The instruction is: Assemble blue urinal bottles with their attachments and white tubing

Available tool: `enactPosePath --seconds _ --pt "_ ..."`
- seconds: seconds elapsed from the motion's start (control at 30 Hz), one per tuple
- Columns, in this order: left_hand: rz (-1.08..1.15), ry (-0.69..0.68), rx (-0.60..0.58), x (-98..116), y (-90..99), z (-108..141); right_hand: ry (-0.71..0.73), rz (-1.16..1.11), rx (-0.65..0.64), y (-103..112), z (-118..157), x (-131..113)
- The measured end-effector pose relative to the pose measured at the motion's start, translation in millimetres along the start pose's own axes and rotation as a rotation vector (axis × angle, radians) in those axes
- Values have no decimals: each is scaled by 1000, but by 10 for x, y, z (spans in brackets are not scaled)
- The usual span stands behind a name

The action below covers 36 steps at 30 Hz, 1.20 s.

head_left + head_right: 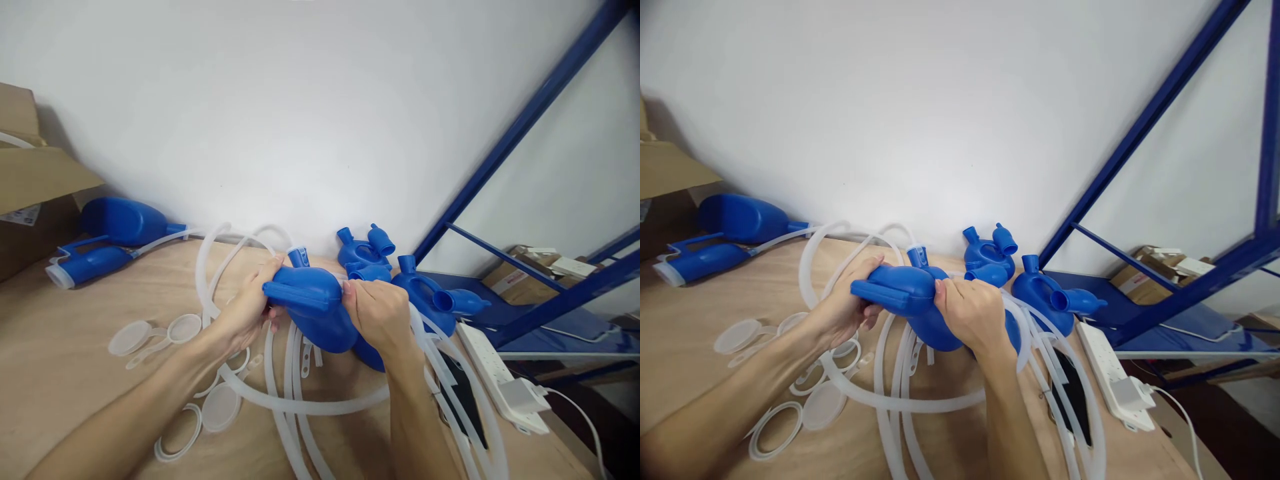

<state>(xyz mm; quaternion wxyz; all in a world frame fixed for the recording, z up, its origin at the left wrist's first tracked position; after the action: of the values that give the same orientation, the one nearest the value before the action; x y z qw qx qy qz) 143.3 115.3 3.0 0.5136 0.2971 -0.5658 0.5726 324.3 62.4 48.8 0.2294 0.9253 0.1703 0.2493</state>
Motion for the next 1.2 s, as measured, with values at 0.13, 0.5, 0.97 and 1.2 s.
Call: enactPosePath --seconds 0.13,0.5,0.97,1.2 --pt "-4 -134 -49 144 0 26 -162 -63 -24 7 -10 19" --pt "-75 -356 -50 522 193 56 -319 -520 -199 306 39 251" --pt "-71 -403 -34 372 130 126 -482 -544 94 226 68 189" --pt "-158 -505 -18 417 187 154 -378 -532 147 215 33 110"
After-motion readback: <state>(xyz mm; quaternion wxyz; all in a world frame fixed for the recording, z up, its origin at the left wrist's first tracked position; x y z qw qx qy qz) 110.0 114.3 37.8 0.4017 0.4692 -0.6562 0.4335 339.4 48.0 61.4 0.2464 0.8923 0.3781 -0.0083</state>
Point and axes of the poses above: each hand's wrist, its own z-axis away from the middle knuckle, its own y-axis out of the back of the hand, x = y × z, the point moved 4 cm from there along -z, towards the middle knuckle, and after that the axes turned 3 degrees about y, right-handed, at the moved point
